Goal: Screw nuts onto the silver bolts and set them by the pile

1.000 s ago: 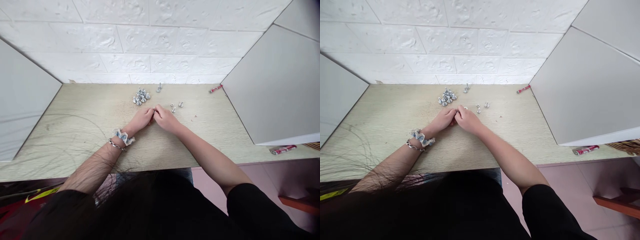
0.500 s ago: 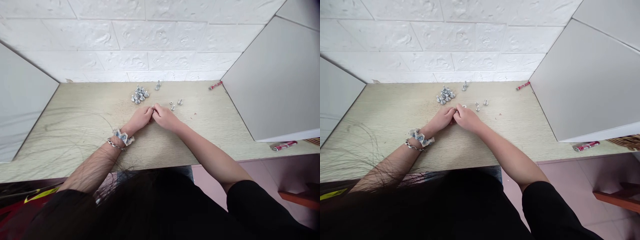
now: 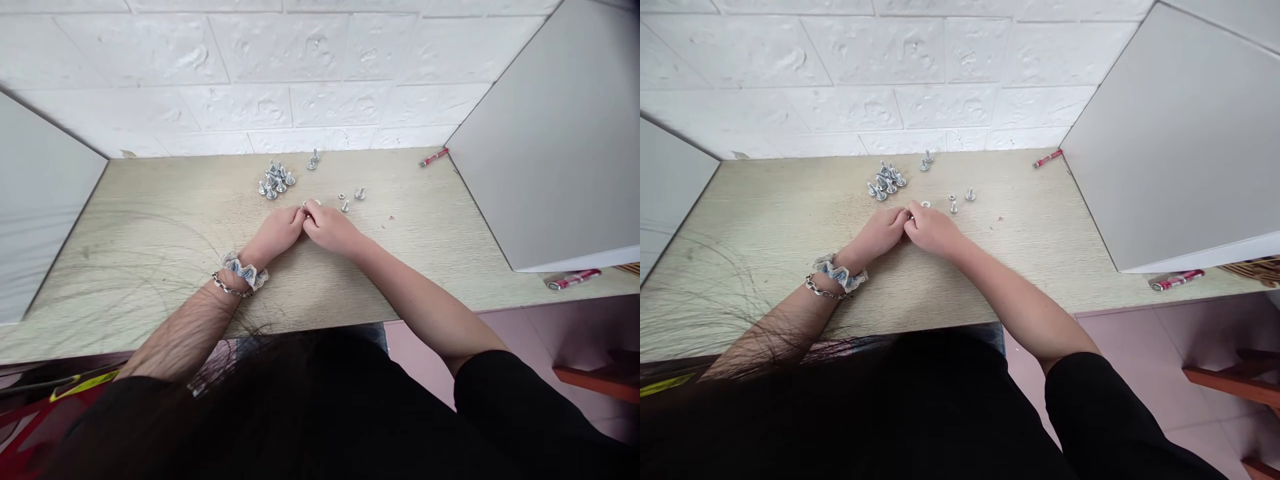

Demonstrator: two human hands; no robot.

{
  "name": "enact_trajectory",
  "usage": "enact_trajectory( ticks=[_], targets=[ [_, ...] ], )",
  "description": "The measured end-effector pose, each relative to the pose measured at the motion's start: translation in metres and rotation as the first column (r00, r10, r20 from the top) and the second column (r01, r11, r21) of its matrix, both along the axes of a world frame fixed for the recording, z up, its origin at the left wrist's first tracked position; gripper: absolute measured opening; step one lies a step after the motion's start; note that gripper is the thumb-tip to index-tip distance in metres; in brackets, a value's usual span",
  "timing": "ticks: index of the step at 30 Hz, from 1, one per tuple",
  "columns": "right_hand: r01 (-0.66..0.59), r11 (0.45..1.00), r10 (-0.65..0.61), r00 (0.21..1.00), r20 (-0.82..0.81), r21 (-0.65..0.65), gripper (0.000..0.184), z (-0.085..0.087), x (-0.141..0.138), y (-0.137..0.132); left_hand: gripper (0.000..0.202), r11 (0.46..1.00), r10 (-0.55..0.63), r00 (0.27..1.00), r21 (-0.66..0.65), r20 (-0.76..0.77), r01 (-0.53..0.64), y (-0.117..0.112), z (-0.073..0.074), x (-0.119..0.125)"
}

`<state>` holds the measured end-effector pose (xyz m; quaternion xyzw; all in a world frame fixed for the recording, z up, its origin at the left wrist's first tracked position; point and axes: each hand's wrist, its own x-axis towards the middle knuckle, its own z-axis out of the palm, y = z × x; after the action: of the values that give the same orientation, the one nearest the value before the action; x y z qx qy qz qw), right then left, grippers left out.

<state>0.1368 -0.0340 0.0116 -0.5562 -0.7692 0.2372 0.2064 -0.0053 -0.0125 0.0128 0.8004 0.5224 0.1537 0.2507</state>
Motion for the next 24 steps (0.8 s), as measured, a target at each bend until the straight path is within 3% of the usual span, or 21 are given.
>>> enact_trajectory(
  ticks=[24],
  targets=[
    [-0.009,1.000,0.009,0.997,0.083,-0.008,0.020,0.0058,0.0005,-0.0049,0.038,0.998,-0.041,0.998,0.038,-0.044,0.043,-0.0023,0.0005,0.0007]
  ],
)
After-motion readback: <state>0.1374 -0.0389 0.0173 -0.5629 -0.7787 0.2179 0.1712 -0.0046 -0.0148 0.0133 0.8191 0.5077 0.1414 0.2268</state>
